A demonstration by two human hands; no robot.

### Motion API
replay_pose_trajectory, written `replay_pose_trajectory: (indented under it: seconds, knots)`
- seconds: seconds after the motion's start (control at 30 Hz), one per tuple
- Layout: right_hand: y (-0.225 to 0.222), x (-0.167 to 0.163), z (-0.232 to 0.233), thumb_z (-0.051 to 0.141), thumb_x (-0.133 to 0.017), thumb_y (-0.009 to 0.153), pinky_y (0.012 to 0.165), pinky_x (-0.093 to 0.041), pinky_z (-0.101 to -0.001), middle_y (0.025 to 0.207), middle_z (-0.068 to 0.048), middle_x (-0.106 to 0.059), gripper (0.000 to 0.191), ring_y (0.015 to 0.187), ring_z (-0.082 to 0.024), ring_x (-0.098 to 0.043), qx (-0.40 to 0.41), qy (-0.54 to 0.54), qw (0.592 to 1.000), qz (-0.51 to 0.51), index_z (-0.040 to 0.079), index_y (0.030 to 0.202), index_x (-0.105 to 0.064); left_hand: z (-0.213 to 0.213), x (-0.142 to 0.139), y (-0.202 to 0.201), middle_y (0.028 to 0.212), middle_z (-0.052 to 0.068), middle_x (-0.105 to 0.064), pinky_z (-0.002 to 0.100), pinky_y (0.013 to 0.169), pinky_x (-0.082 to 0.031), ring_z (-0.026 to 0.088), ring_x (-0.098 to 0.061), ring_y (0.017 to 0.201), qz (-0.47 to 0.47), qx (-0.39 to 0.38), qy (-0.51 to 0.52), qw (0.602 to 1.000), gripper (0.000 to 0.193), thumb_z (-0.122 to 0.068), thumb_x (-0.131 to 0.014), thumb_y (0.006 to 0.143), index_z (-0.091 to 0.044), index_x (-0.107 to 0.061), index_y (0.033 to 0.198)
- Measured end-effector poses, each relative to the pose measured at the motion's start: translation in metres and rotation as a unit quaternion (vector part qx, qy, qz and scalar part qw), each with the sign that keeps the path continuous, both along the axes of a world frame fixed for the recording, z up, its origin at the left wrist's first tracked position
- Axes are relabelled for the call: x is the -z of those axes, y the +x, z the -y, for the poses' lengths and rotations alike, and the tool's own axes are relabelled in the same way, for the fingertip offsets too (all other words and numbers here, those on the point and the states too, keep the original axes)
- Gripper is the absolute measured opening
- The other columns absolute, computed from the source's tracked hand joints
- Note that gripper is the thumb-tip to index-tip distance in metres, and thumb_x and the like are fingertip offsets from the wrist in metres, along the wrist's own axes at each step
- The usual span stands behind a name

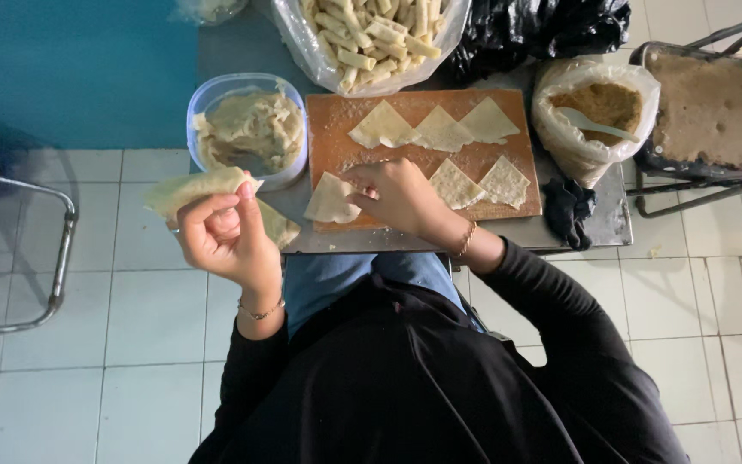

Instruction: The person cuts a large dough sheet into small triangular pieces by hand and arranges the triangles on a wooden board. They then spoon brown filling from a plastic bag onto the triangles and fold the dough pieces over the filling, setting the folded pastries back on the board.

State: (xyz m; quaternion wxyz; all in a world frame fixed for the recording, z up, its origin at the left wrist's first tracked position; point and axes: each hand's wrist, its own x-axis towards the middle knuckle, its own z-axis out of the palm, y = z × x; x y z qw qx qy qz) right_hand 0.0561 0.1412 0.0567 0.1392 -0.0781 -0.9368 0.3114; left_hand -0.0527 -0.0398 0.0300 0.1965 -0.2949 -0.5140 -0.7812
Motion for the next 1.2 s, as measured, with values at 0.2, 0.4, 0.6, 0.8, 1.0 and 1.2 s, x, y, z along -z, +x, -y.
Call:
replay_pose_trajectory:
  seconds: [0.2,0.4,0.6,0.8,1.0,1.2]
  knots:
    - [0.018,0.021,0.012,0.021,-0.078,0.089,0.07,-0.061,-0.0321,0.087,-0.008,-0.076,0.027,0.079,-0.021,-0.077,0.104,-0.044,0.992,-0.052,0.01,0.113,-0.07,0.0,-0.002,0.004,0.111,0.011,-0.065,0.029,0.084,-0.061,0.02,-0.072,0.096,-0.009,-0.006,-0.033,0.999,0.022,0.015,-0.071,0.101,0.001,-0.056,0.108]
    - [0.021,0.015,0.016,0.024,-0.08,0.087,0.064,-0.057,-0.0323,0.089,-0.003,-0.075,0.03,0.075,-0.018,-0.075,0.129,0.025,0.989,-0.073,0.013,0.114,-0.072,0.0,-0.006,0.003,0.113,0.01,-0.066,0.027,0.083,-0.06,0.017,-0.071,0.095,0.002,0.013,-0.02,1.0,0.021,0.014,-0.071,0.102,0.0,-0.057,0.108]
    - [0.03,0.008,0.009,0.026,-0.078,0.089,0.074,-0.044,-0.0342,0.095,0.002,-0.077,0.023,0.071,-0.014,-0.072,0.098,0.125,0.983,-0.093,0.015,0.11,-0.073,0.011,-0.013,-0.001,0.123,0.012,-0.065,0.026,0.092,-0.057,0.016,-0.071,0.104,0.05,0.084,-0.069,0.993,0.025,0.013,-0.07,0.104,0.001,-0.061,0.124]
    - [0.006,0.004,-0.01,0.013,-0.074,0.087,0.092,-0.049,-0.0375,0.125,-0.001,-0.068,0.031,0.113,-0.023,-0.062,0.004,0.192,0.976,-0.099,0.025,0.115,-0.076,0.029,-0.021,-0.011,0.146,0.014,-0.056,0.031,0.111,-0.054,0.017,-0.06,0.129,0.061,0.19,-0.134,0.971,0.055,0.012,-0.07,0.103,0.0,-0.053,0.154]
    - [-0.022,0.006,-0.012,0.023,-0.079,0.077,0.091,-0.044,-0.0412,0.129,-0.003,-0.057,0.03,0.122,-0.026,-0.051,-0.069,0.286,0.953,-0.075,0.027,0.107,-0.077,0.047,-0.009,-0.005,0.149,0.014,-0.054,0.033,0.111,-0.054,0.018,-0.059,0.132,0.052,0.273,-0.246,0.929,0.067,0.008,-0.071,0.095,0.0,-0.044,0.155]
    - [-0.024,0.005,-0.015,0.031,-0.082,0.079,0.091,-0.043,-0.0427,0.13,-0.002,-0.058,0.021,0.121,-0.024,-0.051,-0.056,0.31,0.947,-0.059,0.021,0.093,-0.07,0.076,0.013,0.005,0.141,0.013,-0.071,0.029,0.08,-0.052,0.017,-0.063,0.096,0.104,0.18,-0.413,0.887,0.062,-0.001,-0.071,0.094,-0.007,-0.055,0.155]
